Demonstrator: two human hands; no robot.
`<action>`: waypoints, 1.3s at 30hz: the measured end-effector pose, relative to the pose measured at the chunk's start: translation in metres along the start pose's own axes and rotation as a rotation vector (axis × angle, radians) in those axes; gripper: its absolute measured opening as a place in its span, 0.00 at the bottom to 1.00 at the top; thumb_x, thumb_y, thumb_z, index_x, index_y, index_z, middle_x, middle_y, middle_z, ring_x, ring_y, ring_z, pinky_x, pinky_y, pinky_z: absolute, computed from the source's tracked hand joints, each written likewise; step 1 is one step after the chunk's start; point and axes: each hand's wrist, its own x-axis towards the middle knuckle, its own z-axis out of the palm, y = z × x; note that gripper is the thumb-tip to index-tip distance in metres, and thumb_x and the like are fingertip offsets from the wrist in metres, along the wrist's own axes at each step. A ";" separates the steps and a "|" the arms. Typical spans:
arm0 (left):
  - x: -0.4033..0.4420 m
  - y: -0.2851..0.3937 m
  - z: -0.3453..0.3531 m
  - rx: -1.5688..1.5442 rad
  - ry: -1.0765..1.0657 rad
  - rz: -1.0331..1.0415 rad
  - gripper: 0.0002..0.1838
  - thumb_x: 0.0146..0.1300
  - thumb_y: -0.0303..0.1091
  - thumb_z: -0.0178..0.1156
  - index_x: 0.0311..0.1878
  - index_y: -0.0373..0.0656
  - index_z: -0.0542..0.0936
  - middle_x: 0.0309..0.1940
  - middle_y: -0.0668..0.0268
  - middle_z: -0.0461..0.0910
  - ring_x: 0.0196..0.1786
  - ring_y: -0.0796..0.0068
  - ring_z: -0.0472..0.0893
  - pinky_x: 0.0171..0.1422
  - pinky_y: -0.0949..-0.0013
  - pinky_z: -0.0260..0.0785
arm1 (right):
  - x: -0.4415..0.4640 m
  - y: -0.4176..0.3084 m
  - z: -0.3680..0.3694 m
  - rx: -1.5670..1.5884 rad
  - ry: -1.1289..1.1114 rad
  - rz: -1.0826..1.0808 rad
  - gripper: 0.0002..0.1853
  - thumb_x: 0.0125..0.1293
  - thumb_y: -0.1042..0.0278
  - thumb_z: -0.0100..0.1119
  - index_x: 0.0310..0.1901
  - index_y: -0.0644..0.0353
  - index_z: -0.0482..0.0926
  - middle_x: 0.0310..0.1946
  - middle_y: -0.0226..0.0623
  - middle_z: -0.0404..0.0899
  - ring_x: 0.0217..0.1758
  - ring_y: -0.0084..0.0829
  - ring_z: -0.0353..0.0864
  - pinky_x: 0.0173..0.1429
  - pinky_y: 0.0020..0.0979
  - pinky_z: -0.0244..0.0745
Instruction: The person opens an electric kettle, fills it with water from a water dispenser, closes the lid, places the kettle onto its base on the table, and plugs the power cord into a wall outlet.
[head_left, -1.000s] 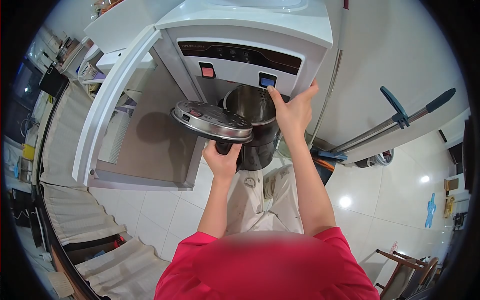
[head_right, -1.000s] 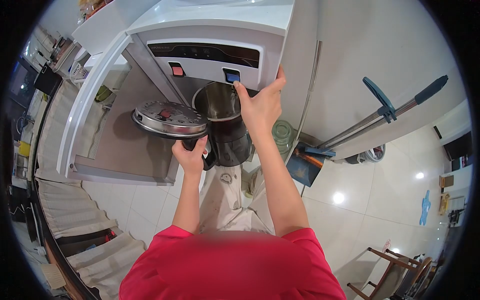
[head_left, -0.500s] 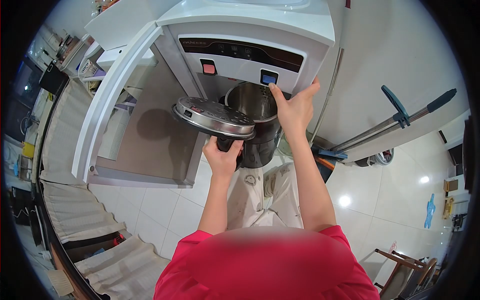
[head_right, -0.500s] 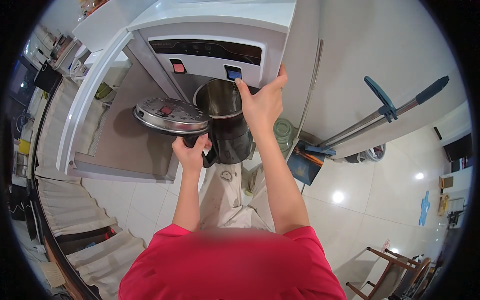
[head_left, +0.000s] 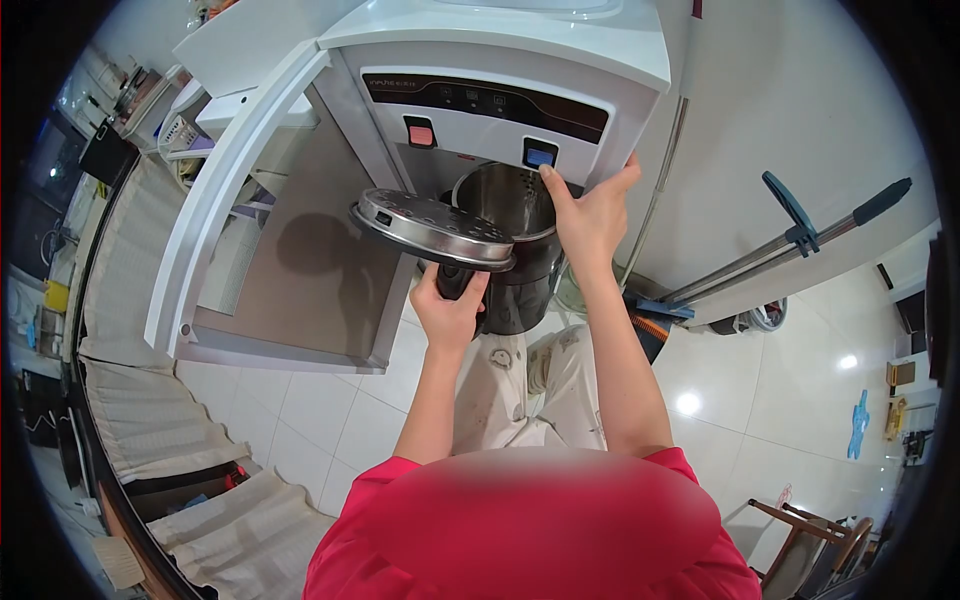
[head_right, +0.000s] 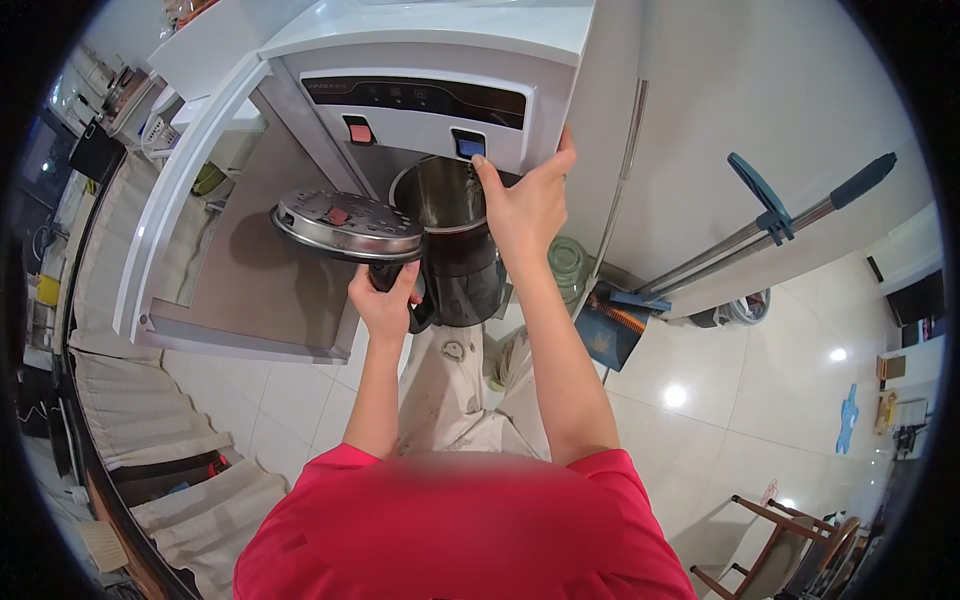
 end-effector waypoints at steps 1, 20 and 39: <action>0.000 0.000 0.000 -0.007 -0.004 0.002 0.11 0.60 0.29 0.69 0.39 0.32 0.78 0.25 0.66 0.79 0.17 0.82 0.73 0.19 0.76 0.64 | 0.000 0.000 0.000 0.000 0.001 -0.001 0.50 0.54 0.53 0.72 0.69 0.65 0.49 0.51 0.60 0.76 0.52 0.57 0.79 0.54 0.48 0.73; 0.001 -0.004 0.000 0.013 0.036 0.036 0.13 0.58 0.31 0.71 0.40 0.34 0.80 0.19 0.73 0.76 0.19 0.86 0.71 0.23 0.78 0.63 | 0.001 0.000 -0.001 -0.004 -0.029 0.013 0.52 0.55 0.46 0.72 0.68 0.68 0.48 0.55 0.62 0.73 0.53 0.57 0.80 0.56 0.46 0.73; 0.002 -0.008 -0.004 0.020 0.001 0.045 0.13 0.60 0.30 0.70 0.41 0.32 0.79 0.29 0.68 0.80 0.20 0.85 0.73 0.19 0.79 0.65 | 0.001 0.003 0.003 -0.005 -0.003 0.014 0.51 0.54 0.52 0.73 0.69 0.66 0.49 0.53 0.61 0.75 0.54 0.58 0.79 0.55 0.48 0.72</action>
